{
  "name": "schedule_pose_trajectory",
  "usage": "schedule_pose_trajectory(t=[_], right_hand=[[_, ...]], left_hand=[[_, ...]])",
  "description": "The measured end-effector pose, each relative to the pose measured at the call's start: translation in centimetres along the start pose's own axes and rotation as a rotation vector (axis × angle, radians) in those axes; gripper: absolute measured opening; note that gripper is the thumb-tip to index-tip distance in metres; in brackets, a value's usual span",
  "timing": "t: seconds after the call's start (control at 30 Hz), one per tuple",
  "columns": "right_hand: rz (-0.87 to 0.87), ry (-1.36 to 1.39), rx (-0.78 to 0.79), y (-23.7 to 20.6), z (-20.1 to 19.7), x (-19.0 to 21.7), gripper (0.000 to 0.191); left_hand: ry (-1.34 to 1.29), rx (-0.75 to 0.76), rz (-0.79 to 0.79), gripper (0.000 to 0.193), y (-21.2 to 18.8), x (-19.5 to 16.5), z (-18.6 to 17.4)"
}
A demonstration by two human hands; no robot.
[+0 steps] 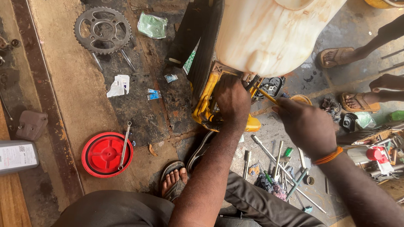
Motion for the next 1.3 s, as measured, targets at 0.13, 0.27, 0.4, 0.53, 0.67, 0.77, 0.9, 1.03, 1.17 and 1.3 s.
schedule_pose_trajectory(t=[0.13, 0.27, 0.4, 0.53, 0.67, 0.77, 0.9, 1.03, 1.17, 1.3], right_hand=[[0.503, 0.829, 0.329, 2.1, 0.5, -1.7, 0.031], [0.546, 0.966, 0.433, 2.6, 0.0, -1.7, 0.024], [-0.036, 0.027, -0.015, 0.9, -0.2, 0.7, 0.030], [-0.244, -0.440, -0.193, -0.6, 0.5, 2.0, 0.031], [-0.346, -0.433, -0.236, -0.2, 1.3, 0.4, 0.037], [-0.375, -0.456, -0.247, -0.1, 2.1, -0.9, 0.038], [-0.035, 0.332, 0.005, 1.9, 1.9, -3.0, 0.032], [0.585, 1.165, 0.522, 3.3, 1.4, -3.8, 0.036], [0.520, 1.004, 0.454, 2.5, 1.8, -2.6, 0.032], [0.255, 0.469, 0.230, 1.4, 1.3, -0.9, 0.030]], left_hand=[[-0.026, 0.024, -0.005, 0.014, 0.2, 0.0, -0.2], [-0.126, -0.078, 0.016, 0.012, 0.0, 0.1, -0.4], [-0.097, 0.115, 0.025, 0.014, 0.4, 0.6, -0.3], [-0.152, -0.069, 0.234, 0.034, 0.8, 0.9, -1.6], [-0.140, 0.163, 0.126, 0.038, 1.1, 1.0, -1.5], [-0.141, 0.407, -0.028, 0.032, 0.8, 0.9, -0.9], [-0.149, 0.144, 0.072, 0.029, 0.5, 0.9, -1.4], [-0.128, 0.166, 0.082, 0.025, 0.5, 1.1, -1.7], [-0.142, 0.130, 0.087, 0.038, 0.6, 0.9, -1.8], [-0.141, 0.389, -0.026, 0.044, 0.3, 1.1, -1.2]])
Point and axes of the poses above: each hand's wrist, its own y-axis towards the middle knuckle, its own z-axis out of the palm, x = y × z, the point moved 2 cm from there along y, towards the middle knuckle, and after that the axes turned 6 degrees about -x, right-handed, at the moved point
